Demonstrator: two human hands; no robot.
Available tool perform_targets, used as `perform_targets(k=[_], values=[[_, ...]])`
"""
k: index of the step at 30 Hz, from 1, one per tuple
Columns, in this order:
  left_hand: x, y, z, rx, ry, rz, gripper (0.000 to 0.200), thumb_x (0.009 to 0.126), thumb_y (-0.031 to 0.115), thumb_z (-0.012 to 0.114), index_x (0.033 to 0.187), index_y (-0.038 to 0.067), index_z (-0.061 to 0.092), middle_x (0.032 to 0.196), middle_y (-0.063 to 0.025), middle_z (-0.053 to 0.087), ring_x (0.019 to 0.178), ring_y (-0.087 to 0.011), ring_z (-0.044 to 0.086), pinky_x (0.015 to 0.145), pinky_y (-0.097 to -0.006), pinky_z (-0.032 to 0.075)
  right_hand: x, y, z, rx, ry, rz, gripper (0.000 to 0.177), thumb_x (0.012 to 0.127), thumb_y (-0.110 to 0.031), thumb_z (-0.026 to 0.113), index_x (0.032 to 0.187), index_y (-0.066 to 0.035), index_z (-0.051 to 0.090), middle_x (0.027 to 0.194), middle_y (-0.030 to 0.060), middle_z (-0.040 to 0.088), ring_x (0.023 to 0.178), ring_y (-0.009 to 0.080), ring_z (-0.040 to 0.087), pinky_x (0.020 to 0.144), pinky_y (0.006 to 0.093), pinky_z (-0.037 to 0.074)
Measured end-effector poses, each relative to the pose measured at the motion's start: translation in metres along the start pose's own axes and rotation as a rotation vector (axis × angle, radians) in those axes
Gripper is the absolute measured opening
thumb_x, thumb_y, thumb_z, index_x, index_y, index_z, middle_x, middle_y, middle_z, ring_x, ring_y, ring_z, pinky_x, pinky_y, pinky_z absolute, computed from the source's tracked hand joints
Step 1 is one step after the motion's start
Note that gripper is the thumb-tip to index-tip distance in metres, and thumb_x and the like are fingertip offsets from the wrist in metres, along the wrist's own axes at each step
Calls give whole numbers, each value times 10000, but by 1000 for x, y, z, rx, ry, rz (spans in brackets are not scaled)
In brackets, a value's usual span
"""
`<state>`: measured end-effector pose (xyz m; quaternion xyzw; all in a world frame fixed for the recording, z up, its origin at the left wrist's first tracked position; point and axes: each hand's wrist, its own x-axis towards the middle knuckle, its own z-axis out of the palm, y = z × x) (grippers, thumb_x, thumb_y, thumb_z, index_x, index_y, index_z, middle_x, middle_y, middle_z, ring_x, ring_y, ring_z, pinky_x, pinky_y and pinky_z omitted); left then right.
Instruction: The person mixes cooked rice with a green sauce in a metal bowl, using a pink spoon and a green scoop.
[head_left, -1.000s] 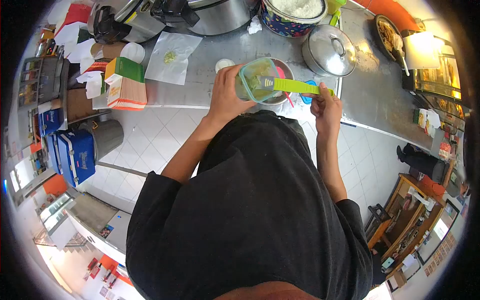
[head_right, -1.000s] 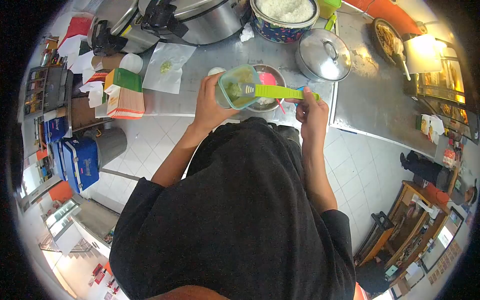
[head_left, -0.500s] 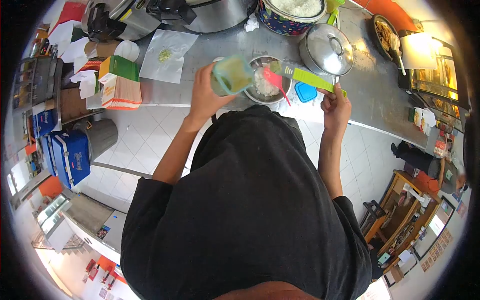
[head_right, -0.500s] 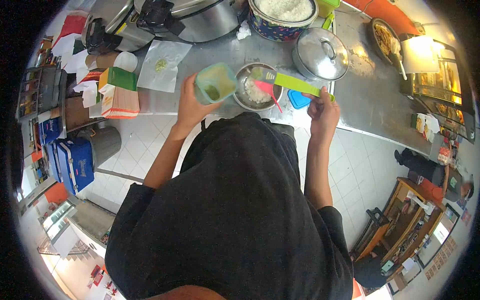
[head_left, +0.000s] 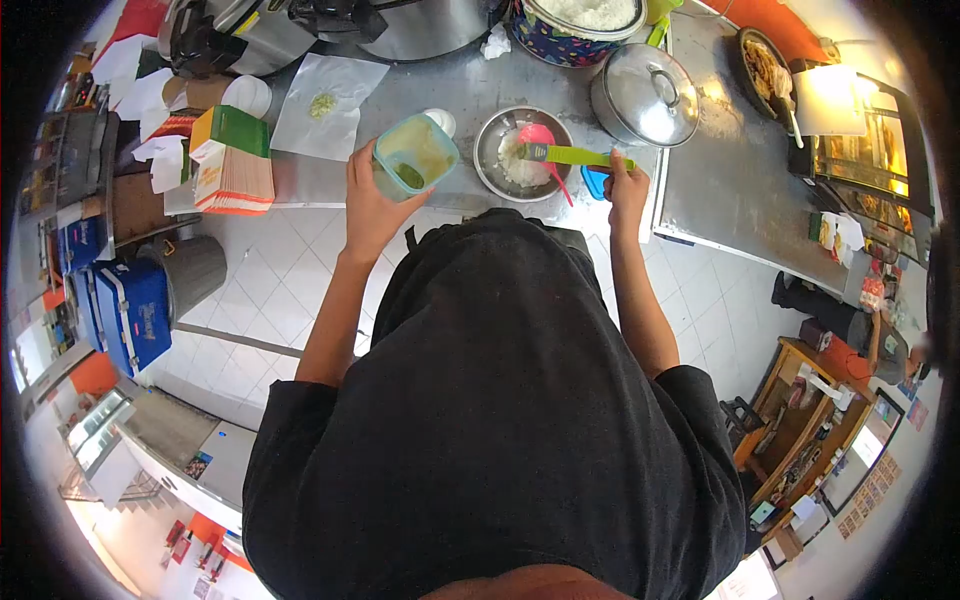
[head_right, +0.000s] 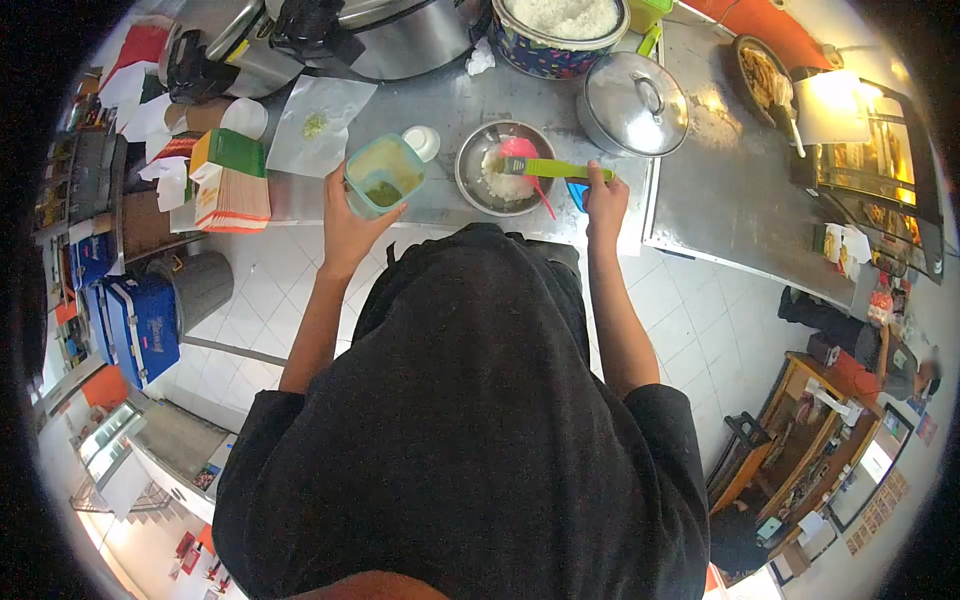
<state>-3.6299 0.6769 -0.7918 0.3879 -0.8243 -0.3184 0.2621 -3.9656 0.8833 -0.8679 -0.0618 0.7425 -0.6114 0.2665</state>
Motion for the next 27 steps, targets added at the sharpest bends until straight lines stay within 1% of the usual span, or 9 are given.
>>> perform_targets(k=[3, 5, 6, 8, 15, 17, 21, 24, 27], values=[[-7, -3, -1, 17, -11, -6, 982, 671, 222, 958, 1441, -2, 391, 1352, -201, 490, 1271, -377, 496, 1072, -466, 437, 12, 9, 1, -175, -48, -14, 359, 1021, -303, 664, 795, -24, 656, 682, 104, 717, 437, 64, 402, 400, 261, 281], [-11, -2, -4, 27, -23, -7, 995, 673, 228, 966, 1452, 8, 387, 1352, -169, 487, 1273, -332, 510, 1077, -440, 438, 15, 10, 0, -212, -44, -32, 359, 1002, -320, 678, 842, -2, 724, 607, 30, 600, 461, 78, 421, 446, 281, 320], [-14, -3, -5, 16, -18, -18, 988, 670, 223, 962, 1447, 6, 391, 1358, -185, 486, 1281, -354, 500, 1080, -453, 436, 16, 10, -1, -231, -42, -40, 367, 993, -329, 684, 866, 9, 758, 570, -7, 542, 474, 85, 430, 468, 291, 339], [-17, -3, -7, -7, -8, -37, 975, 664, 213, 954, 1439, 2, 399, 1372, -217, 484, 1296, -399, 479, 1085, -479, 433, 19, 11, -6, -354, -62, -53, 376, 992, -337, 680, 872, 10, 762, 596, 32, 606, 507, 113, 502, 508, 311, 397], [-22, -12, -10, 18, -11, -38, 992, 667, 224, 958, 1450, 7, 388, 1372, -203, 480, 1296, -377, 487, 1087, -469, 435, 19, 10, -25, -555, -93, -128, 404, 991, -350, 662, 896, 26, 773, 791, 143, 771, 720, 208, 704, 722, 359, 528], [-21, -12, -9, 43, -8, -14, 997, 677, 237, 964, 1455, 17, 381, 1361, -172, 483, 1282, -335, 512, 1073, -448, 447, 19, 4, -29, -593, -68, -168, 414, 993, -359, 653, 895, 21, 783, 772, 143, 764, 689, 215, 690, 705, 363, 523], [-17, -10, -9, 24, -11, -8, 993, 678, 232, 965, 1454, 16, 385, 1352, -173, 490, 1279, -334, 515, 1070, -448, 446, 18, -5, -31, -626, 19, -185, 429, 998, -372, 636, 884, 8, 800, 724, 140, 744, 634, 235, 658, 670, 379, 506], [-15, -9, -8, 19, -4, 4, 994, 679, 230, 965, 1456, 14, 384, 1348, -175, 492, 1278, -333, 516, 1071, -447, 443, 25, 6, -32, -600, 83, -237, 432, 999, -372, 639, 863, 3, 805, 677, 131, 713, 594, 214, 607, 635, 383, 479], [-14, -11, -7, 10, -9, 12, 1000, 679, 232, 962, 1459, 9, 377, 1363, -193, 482, 1286, -355, 498, 1080, -460, 434, 20, 7, -24, -489, 77, -178, 436, 1004, -374, 638, 856, -1, 810, 638, 115, 672, 581, 192, 566, 615, 373, 455]])
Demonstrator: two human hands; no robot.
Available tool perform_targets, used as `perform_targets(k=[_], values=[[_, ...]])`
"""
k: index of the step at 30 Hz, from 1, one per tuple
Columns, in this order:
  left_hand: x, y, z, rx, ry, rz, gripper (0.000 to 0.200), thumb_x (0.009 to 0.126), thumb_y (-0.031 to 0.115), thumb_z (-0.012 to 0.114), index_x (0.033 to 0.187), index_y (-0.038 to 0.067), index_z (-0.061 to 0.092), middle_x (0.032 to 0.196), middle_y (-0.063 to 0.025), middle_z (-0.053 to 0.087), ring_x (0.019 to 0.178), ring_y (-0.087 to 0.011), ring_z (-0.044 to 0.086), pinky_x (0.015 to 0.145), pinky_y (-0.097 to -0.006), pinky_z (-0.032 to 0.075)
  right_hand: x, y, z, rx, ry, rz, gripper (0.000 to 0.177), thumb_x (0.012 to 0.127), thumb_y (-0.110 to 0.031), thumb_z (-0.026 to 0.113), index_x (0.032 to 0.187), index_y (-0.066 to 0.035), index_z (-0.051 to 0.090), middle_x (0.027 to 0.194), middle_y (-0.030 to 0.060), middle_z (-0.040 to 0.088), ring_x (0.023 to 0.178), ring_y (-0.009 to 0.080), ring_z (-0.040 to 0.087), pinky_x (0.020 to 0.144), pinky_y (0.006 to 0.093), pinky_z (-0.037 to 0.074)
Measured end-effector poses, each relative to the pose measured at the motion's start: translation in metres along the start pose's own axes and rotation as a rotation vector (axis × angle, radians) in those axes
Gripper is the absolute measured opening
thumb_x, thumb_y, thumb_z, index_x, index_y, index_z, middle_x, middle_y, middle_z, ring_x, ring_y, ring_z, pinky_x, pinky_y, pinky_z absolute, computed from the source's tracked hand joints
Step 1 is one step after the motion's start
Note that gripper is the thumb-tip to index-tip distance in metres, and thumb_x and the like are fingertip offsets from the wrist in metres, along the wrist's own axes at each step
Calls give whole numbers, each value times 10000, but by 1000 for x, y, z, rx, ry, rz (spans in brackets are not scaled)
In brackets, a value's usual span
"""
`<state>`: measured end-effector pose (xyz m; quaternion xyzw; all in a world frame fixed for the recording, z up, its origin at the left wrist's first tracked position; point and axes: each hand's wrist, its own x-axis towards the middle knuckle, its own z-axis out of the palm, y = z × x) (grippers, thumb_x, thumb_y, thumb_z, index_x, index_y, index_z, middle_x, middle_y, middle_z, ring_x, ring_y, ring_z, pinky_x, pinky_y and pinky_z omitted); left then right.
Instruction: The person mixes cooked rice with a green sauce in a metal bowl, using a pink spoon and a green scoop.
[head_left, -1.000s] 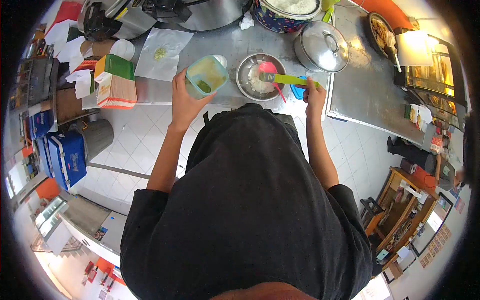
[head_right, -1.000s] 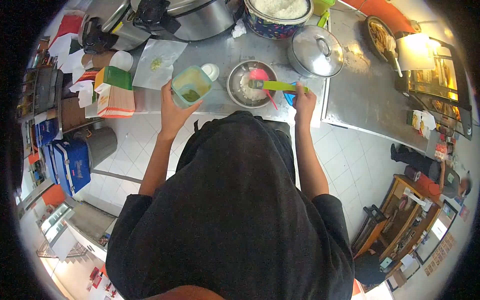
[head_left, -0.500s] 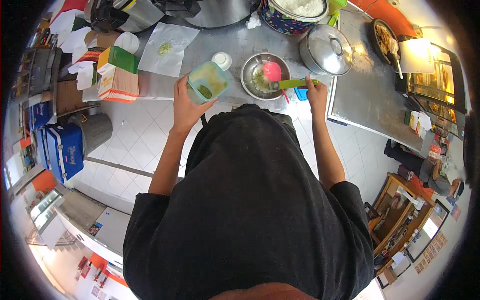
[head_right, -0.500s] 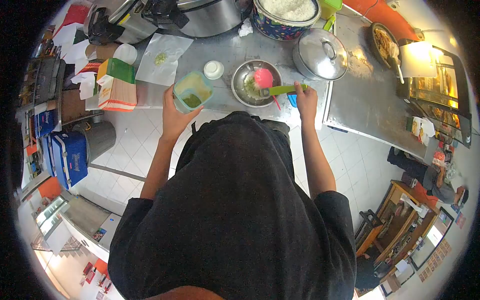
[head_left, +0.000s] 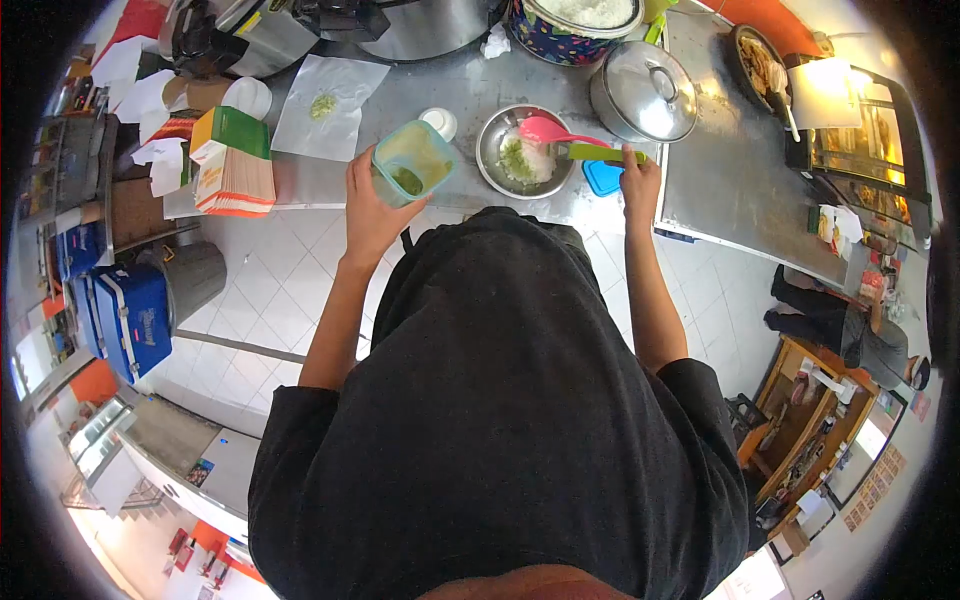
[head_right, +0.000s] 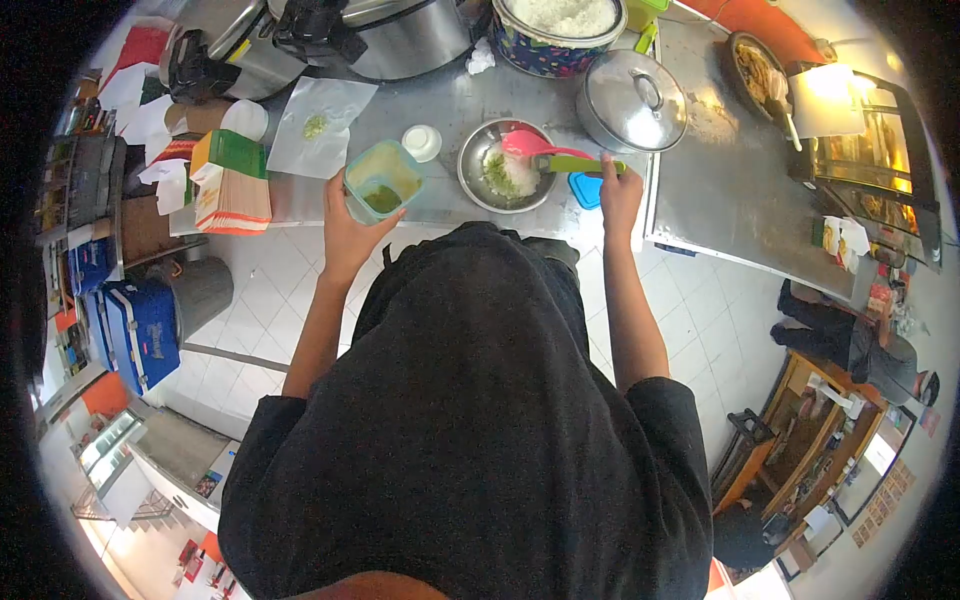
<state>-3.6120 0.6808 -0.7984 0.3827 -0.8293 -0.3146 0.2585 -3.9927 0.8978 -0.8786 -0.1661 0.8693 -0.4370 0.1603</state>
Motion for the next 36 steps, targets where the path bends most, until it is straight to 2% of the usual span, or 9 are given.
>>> perform_targets(k=[2, 7, 14, 17, 20, 23, 26, 29, 36], values=[[0, 0, 0, -23, -19, -20, 1008, 675, 238, 954, 1459, -3, 367, 1395, -225, 461, 1307, -397, 462, 1099, -482, 418, -4, -1, 5, 6, 9, 34, 432, 1007, -370, 637, 864, -1, 811, 634, 111, 653, 583, 180, 542, 607, 367, 441], [-3, -4, 2, -15, -22, -31, 1013, 674, 245, 956, 1461, 3, 367, 1395, -218, 462, 1320, -392, 459, 1104, -478, 418, -10, -5, 13, 18, 29, -13, 426, 1002, -365, 641, 867, 5, 803, 669, 148, 683, 597, 208, 579, 630, 380, 464], [-4, 0, -1, 18, -12, -14, 1000, 687, 245, 966, 1457, 2, 376, 1345, -186, 487, 1278, -344, 515, 1076, -453, 439, -8, -18, 28, -16, -6, -15, 409, 990, -367, 660, 939, 22, 775, 745, 200, 720, 664, 309, 680, 670, 420, 510], [-5, -1, -1, -45, -11, -43, 997, 675, 247, 955, 1456, 14, 380, 1385, -206, 470, 1315, -384, 472, 1099, -469, 428, -10, -28, 27, -102, -27, -150, 409, 991, -365, 660, 942, 28, 762, 760, 202, 726, 683, 322, 700, 673, 417, 521], [-6, -5, 0, -36, -15, -32, 994, 678, 250, 953, 1455, 14, 380, 1384, -199, 472, 1317, -382, 469, 1098, -464, 428, -9, -35, 21, -87, 12, -177, 409, 988, -368, 664, 944, 29, 754, 780, 214, 729, 722, 345, 724, 686, 428, 533], [-6, -6, 2, -39, -13, -27, 992, 676, 242, 955, 1451, 11, 381, 1374, -196, 475, 1311, -378, 469, 1094, -461, 427, -11, -37, 19, -209, -32, -318, 406, 984, -373, 667, 955, 22, 754, 790, 227, 724, 746, 383, 724, 685, 446, 536], [-4, 1, -1, -12, -39, -18, 1001, 691, 220, 960, 1466, -4, 368, 1357, -194, 479, 1293, -341, 510, 1091, -451, 429, -16, -49, 11, -158, -28, -294, 397, 983, -385, 662, 973, -1, 762, 801, 234, 719, 755, 405, 714, 669, 462, 534], [-4, 5, 0, -52, -43, -37, 986, 671, 219, 956, 1447, 15, 383, 1359, -193, 474, 1293, -374, 473, 1094, -463, 418, -19, -54, 7, -330, -87, -275, 384, 981, -393, 659, 982, -26, 771, 784, 230, 712, 731, 407, 704, 654, 470, 530], [0, 6, 4, -54, -66, -8, 981, 673, 214, 955, 1448, 25, 385, 1364, -188, 472, 1295, -371, 473, 1090, -465, 422, -28, -62, -6, -409, -143, -359, 337, 973, -396, 661, 950, -79, 771, 712, 201, 691, 681, 408, 688, 623, 493, 519]])
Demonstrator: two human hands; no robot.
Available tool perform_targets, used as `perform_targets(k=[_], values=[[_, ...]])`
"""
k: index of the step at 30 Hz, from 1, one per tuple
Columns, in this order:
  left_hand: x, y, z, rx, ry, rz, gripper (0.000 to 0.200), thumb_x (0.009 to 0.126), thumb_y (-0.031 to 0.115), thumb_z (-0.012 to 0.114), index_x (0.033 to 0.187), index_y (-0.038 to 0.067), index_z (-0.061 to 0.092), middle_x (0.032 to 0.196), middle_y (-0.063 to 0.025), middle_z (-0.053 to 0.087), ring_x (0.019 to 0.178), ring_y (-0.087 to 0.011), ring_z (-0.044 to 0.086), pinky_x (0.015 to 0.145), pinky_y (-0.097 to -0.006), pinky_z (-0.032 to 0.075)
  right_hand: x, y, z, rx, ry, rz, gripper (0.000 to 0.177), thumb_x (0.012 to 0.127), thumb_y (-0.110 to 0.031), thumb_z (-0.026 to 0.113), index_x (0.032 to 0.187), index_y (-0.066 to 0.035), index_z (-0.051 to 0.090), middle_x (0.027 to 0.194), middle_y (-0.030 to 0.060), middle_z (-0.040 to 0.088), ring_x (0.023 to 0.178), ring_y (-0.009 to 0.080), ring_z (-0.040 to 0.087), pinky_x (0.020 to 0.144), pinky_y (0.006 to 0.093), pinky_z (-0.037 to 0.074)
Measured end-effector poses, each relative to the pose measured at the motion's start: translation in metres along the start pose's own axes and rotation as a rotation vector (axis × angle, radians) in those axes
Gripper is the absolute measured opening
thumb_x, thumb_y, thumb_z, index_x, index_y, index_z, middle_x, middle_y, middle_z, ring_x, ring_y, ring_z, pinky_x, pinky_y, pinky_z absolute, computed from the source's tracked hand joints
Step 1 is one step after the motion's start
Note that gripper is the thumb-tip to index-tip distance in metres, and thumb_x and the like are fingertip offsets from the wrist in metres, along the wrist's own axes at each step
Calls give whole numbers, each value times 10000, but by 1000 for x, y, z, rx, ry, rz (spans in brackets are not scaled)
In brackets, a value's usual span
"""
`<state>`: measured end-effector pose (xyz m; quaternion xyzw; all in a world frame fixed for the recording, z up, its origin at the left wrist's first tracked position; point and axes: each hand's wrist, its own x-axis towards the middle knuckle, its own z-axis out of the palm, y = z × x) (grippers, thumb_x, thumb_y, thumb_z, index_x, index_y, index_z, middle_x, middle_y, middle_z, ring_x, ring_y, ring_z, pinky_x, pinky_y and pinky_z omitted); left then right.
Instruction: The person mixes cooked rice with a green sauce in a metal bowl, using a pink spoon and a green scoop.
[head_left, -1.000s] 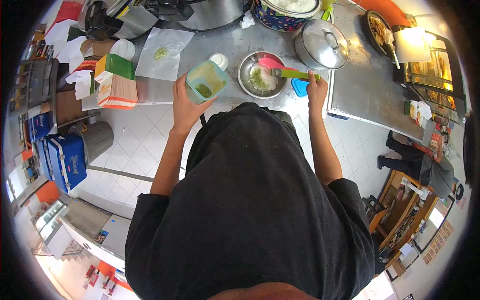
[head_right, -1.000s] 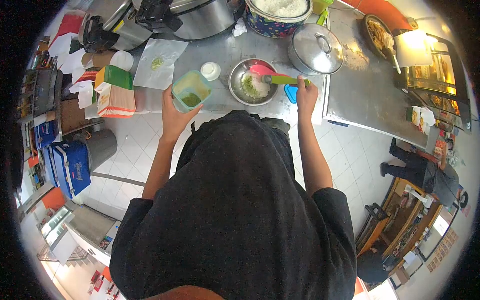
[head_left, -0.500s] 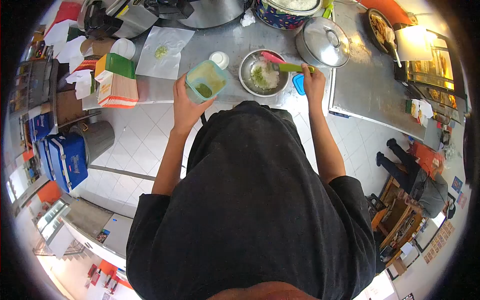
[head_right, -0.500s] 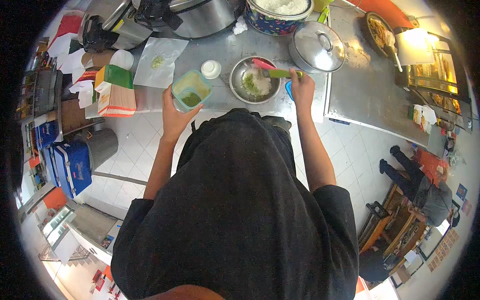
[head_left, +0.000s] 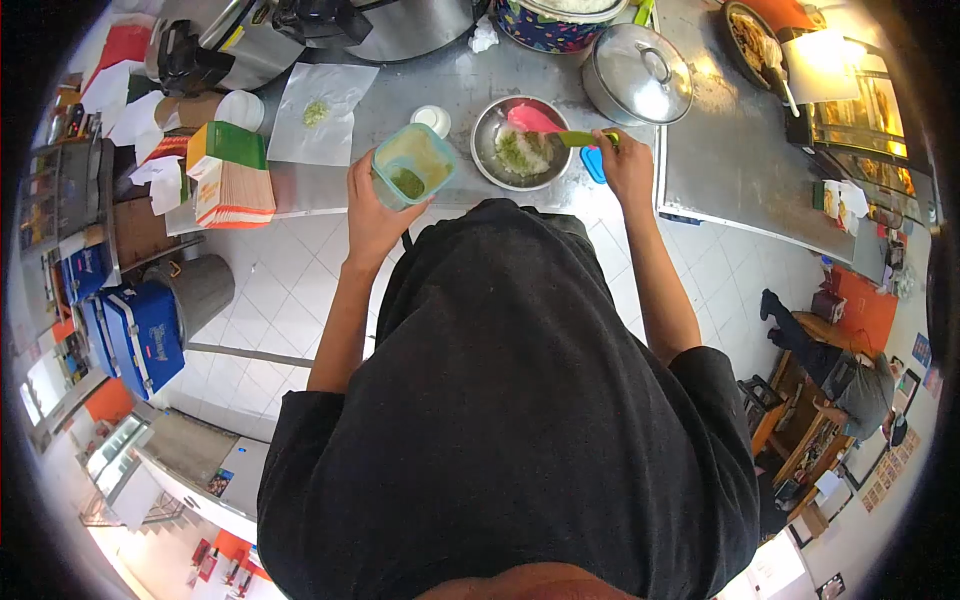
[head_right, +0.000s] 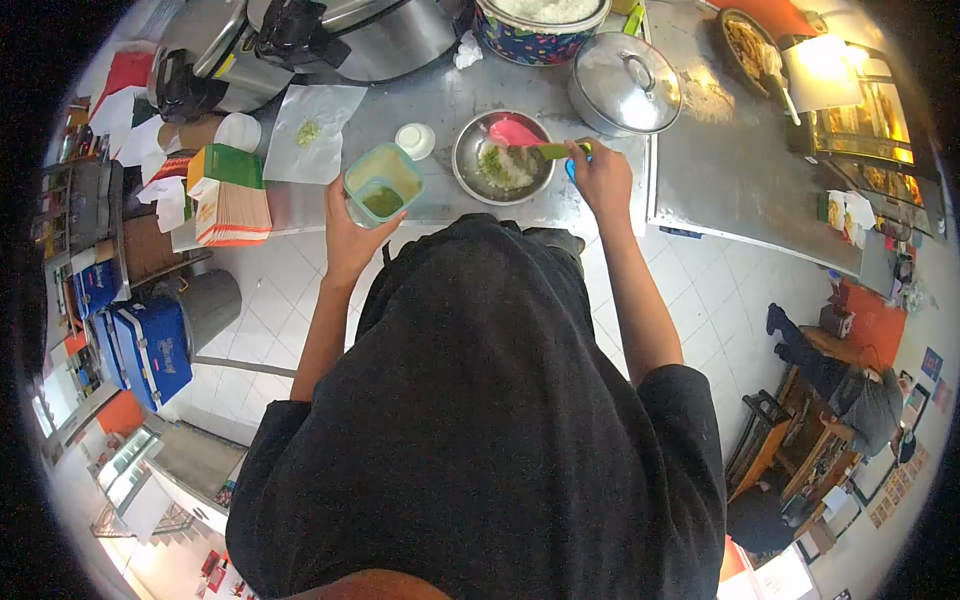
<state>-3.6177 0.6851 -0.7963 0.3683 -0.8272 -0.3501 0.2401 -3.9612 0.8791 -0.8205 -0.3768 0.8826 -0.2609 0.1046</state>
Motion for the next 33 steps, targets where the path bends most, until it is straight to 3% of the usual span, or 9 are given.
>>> perform_targets(k=[8, 15, 18, 19, 23, 27, 30, 32, 33], values=[[3, 0, 8, -1, 6, 44, 985, 665, 213, 959, 1445, 22, 389, 1364, -200, 474, 1287, -379, 480, 1079, -469, 427, -26, -10, -1, -114, 2, -140, 264, 949, -405, 690, 1015, -163, 772, 700, 160, 691, 674, 390, 689, 597, 480, 523], [1, 13, 16, 3, -31, 67, 966, 673, 235, 953, 1441, 27, 404, 1374, -204, 491, 1301, -392, 472, 1087, -481, 423, -41, 3, 9, 47, 109, 70, 264, 973, -358, 677, 975, -113, 777, 676, 166, 673, 620, 364, 672, 573, 451, 495], [-1, 14, 20, 9, -36, 85, 955, 677, 237, 947, 1438, 30, 408, 1372, -200, 502, 1306, -394, 472, 1091, -487, 422, -37, 32, 12, 302, 206, 200, 291, 989, -330, 667, 940, -62, 771, 616, 158, 654, 516, 263, 619, 531, 406, 467], [-1, 16, 20, 13, -37, 91, 951, 678, 235, 945, 1437, 31, 409, 1370, -198, 505, 1308, -395, 473, 1092, -489, 422, -36, 31, 7, 477, 194, 351, 326, 1003, -302, 663, 889, -8, 746, 637, 141, 693, 456, 138, 514, 462, 331, 412], [-1, 20, 25, 11, -50, 114, 943, 671, 221, 940, 1433, 36, 417, 1365, -192, 512, 1306, -396, 475, 1093, -493, 422, -36, 22, -17, 982, 172, 526, 313, 1025, -306, 639, 791, -99, 613, 793, 215, 758, 432, 45, 333, 399, 235, 219], [1, 24, 32, 11, -63, 143, 936, 664, 203, 937, 1433, 41, 428, 1369, -186, 512, 1302, -394, 477, 1092, -485, 424, -42, 5, -46, 1195, 90, 449, 328, 1041, -293, 619, 802, -68, 631, 838, 217, 762, 443, 42, 340, 406, 240, 217], [5, 30, 38, 11, -72, 192, 950, 651, 210, 947, 1433, 44, 435, 1375, -181, 512, 1298, -389, 479, 1091, -477, 426, -49, -32, -64, 1201, 83, 295, 302, 1045, -257, 616, 842, -37, 659, 736, 108, 718, 473, 39, 359, 430, 241, 234], [8, 40, 39, -1, -73, 219, 960, 643, 223, 955, 1433, 45, 440, 1381, -177, 513, 1299, -382, 479, 1092, -472, 426, -58, -64, -65, 1044, 63, 193, 249, 1037, -226, 629, 920, -20, 705, 662, 6, 603, 509, 36, 392, 469, 233, 273], [9, 44, 41, -3, -57, 261, 964, 637, 232, 960, 1430, 44, 446, 1383, -174, 517, 1298, -378, 483, 1091, -471, 428, -62, -73, -66, 899, -30, 114, 201, 990, -214, 704, 980, -21, 761, 663, 5, 648, 528, 60, 491, 482, 253, 372]])
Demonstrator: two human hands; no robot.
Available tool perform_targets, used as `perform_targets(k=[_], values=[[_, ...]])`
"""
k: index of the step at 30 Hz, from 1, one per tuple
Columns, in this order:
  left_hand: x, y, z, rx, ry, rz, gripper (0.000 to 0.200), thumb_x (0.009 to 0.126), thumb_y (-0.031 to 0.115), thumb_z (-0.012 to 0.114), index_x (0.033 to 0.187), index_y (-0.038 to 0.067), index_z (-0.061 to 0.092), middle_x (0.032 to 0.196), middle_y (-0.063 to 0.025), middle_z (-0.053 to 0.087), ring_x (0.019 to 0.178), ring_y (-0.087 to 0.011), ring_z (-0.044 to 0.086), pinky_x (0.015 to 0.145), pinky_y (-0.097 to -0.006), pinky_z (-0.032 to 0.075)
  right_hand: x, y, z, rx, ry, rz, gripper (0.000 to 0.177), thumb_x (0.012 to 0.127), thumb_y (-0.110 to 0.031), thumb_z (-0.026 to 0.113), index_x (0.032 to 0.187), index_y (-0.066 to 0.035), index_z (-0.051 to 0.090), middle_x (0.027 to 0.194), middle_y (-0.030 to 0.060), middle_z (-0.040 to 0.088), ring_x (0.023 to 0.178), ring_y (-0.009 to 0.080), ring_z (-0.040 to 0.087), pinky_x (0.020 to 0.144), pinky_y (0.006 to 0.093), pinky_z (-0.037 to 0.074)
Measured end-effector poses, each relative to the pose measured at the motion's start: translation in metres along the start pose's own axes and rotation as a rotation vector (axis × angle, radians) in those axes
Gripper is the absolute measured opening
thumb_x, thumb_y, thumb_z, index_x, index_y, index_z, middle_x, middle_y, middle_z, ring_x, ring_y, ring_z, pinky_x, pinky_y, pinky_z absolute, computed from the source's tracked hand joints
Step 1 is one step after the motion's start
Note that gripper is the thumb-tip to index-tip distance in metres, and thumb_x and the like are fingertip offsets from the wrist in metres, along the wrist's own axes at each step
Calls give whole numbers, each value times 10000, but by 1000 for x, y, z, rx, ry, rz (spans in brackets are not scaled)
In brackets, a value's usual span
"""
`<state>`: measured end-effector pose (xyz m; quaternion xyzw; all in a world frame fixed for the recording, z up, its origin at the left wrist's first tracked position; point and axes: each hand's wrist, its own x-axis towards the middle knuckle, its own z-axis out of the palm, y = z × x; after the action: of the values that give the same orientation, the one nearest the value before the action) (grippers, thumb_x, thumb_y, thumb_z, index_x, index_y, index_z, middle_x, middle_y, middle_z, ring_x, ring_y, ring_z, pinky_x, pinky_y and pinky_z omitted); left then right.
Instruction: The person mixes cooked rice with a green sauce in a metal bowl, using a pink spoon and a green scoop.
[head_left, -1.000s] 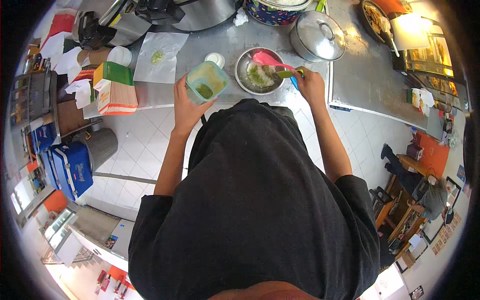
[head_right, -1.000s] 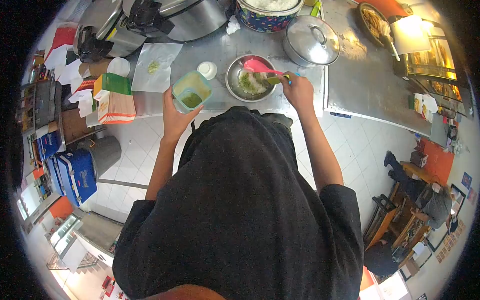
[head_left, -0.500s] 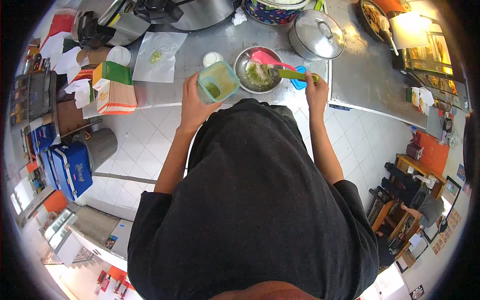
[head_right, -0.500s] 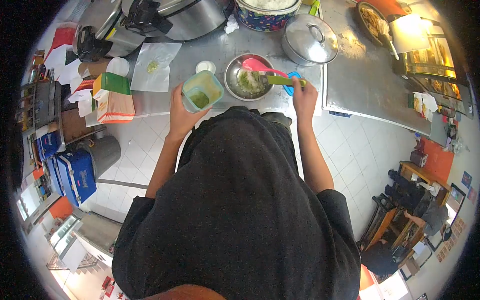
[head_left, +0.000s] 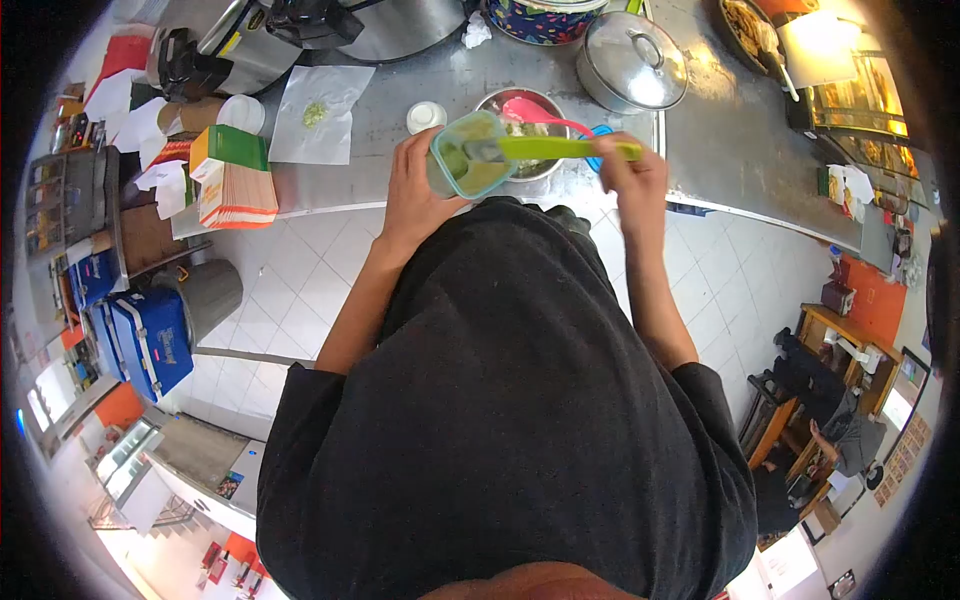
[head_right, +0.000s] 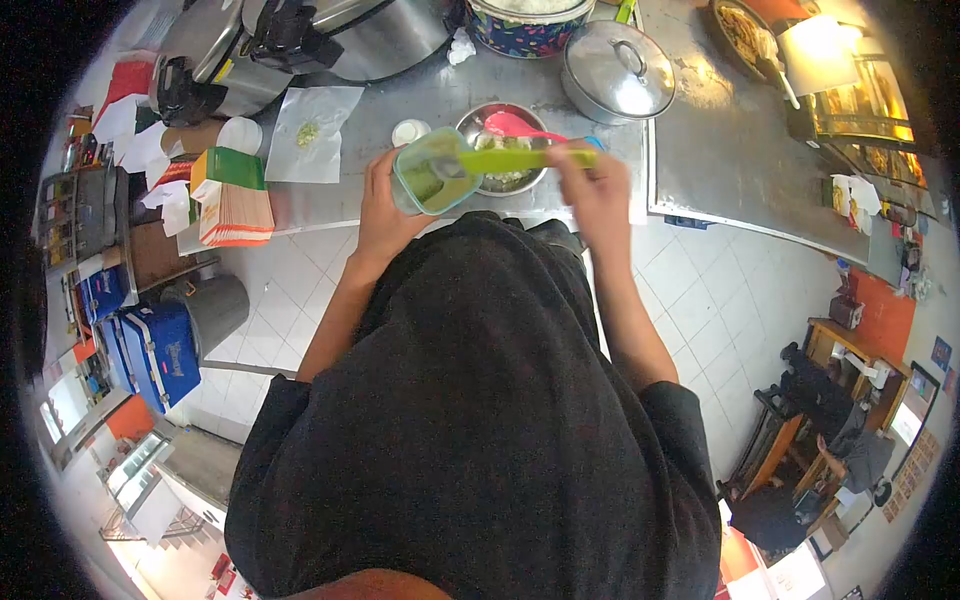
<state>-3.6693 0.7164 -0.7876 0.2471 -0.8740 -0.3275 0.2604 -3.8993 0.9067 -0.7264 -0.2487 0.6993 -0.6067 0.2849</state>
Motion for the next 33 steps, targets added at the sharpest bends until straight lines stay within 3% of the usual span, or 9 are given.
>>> perform_targets(k=[3, 4, 7, 11, 14, 18, 21, 22, 33], values=[[7, 12, 2, -3, 39, 110, 971, 632, 239, 972, 1427, 38, 453, 1374, -171, 526, 1282, -373, 504, 1079, -467, 437, -10, -23, 42, -435, -164, -467, 134, 885, -152, 736, 1007, -108, 770, 959, 121, 762, 762, 282, 726, 625, 369, 550], [8, 17, 1, -10, 47, 132, 970, 637, 229, 975, 1428, 34, 449, 1362, -176, 529, 1269, -376, 519, 1070, -466, 442, -8, -20, 50, -605, -167, -702, 163, 866, -134, 774, 1012, -64, 750, 936, 102, 752, 778, 283, 725, 611, 352, 535], [9, 20, 3, -27, 73, 152, 962, 640, 218, 981, 1423, 30, 455, 1349, -175, 540, 1248, -377, 543, 1058, -461, 451, -16, -27, 62, -733, -247, -751, 192, 844, -176, 792, 984, -62, 729, 926, 96, 739, 743, 303, 707, 594, 389, 523], [5, 15, 4, -17, 119, 152, 949, 625, 218, 977, 1407, 23, 475, 1379, -155, 557, 1276, -353, 520, 1075, -455, 447, -22, -25, 62, -633, -166, -531, 193, 904, -251, 737, 885, -60, 722, 761, 117, 707, 676, 339, 686, 600, 415, 523], [2, 18, 6, -26, 134, 130, 953, 619, 221, 980, 1405, 22, 478, 1378, -160, 559, 1265, -358, 531, 1069, -454, 450, -16, -13, 57, -326, -108, -157, 254, 958, -261, 704, 912, -15, 746, 715, 131, 704, 627, 288, 683, 589, 387, 502], [2, 23, 5, 24, 96, 168, 953, 617, 226, 980, 1402, 22, 480, 1364, -161, 564, 1256, -366, 536, 1067, -455, 449, -12, 3, 49, -133, -36, -60, 283, 999, -247, 668, 959, 15, 766, 726, 88, 737, 581, 109, 586, 531, 325, 442], [0, 21, 8, 12, 94, 148, 955, 613, 226, 979, 1402, 25, 480, 1357, -162, 564, 1254, -370, 537, 1065, -457, 451, -5, 0, 29, 57, -4, 165, 279, 1003, -245, 669, 940, 4, 778, 749, 79, 752, 533, 65, 508, 489, 263, 369], [0, 21, 7, 7, 90, 129, 957, 611, 225, 978, 1402, 26, 479, 1354, -163, 564, 1254, -370, 537, 1064, -459, 452, -1, 5, 27, 254, 47, 147, 284, 1003, -252, 668, 939, 3, 776, 731, 73, 747, 502, 31, 427, 461, 230, 294], [-15, -2, 3, 55, 44, -55, 965, 615, 212, 970, 1406, 10, 455, 1331, -195, 536, 1264, -394, 513, 1059, -474, 452, 21, 32, -26, 342, 140, 206, 281, 1014, -270, 661, 839, -51, 685, 780, 180, 764, 451, 49, 394, 421, 235, 277]])
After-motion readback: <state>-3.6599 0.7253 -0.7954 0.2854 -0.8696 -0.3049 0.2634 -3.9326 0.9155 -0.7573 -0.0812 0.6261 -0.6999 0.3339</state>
